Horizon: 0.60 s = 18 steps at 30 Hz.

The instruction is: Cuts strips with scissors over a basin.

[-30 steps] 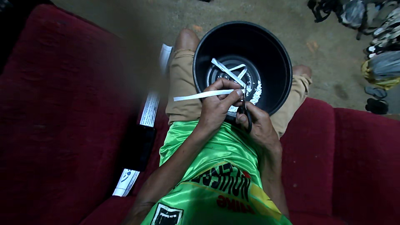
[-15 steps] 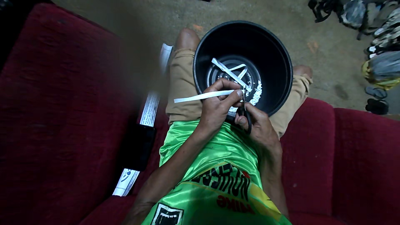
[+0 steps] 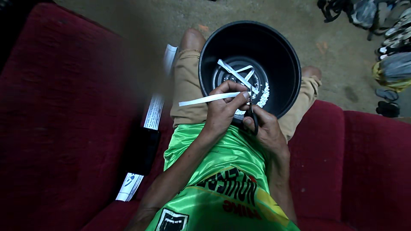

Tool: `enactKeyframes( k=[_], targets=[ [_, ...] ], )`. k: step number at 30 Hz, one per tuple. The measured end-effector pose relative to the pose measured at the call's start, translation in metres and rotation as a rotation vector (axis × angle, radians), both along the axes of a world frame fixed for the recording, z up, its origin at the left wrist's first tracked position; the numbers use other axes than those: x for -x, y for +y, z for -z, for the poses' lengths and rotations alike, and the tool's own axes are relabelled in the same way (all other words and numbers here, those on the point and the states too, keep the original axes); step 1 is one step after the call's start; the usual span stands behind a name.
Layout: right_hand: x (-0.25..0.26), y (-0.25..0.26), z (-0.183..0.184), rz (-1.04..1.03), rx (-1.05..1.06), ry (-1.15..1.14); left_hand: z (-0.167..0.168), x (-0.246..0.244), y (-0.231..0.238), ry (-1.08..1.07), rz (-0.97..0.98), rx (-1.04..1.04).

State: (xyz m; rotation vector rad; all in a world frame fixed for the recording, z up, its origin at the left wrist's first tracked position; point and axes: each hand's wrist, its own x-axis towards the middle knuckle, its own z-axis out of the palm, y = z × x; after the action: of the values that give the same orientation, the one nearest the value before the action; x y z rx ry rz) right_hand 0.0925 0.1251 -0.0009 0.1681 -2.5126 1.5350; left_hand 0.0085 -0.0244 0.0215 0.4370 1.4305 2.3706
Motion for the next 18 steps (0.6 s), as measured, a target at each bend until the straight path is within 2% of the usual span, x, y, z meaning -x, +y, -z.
enactKeyframes(
  k=[5,9,18],
  targets=[
    [-0.0018,0.0007,0.0,-0.042,-0.006,-0.076,-0.0035,-0.0029,-0.0023,-0.01,-0.004,0.008],
    [0.0012,-0.0001,-0.0011,-0.03,-0.024,-0.041,0.0045,0.0045,0.0041,-0.011,-0.018,-0.061],
    [0.0015,-0.0019,-0.0018,0.002,-0.027,0.003,-0.004,-0.0032,-0.0012,-0.002,-0.002,0.013]
  ],
)
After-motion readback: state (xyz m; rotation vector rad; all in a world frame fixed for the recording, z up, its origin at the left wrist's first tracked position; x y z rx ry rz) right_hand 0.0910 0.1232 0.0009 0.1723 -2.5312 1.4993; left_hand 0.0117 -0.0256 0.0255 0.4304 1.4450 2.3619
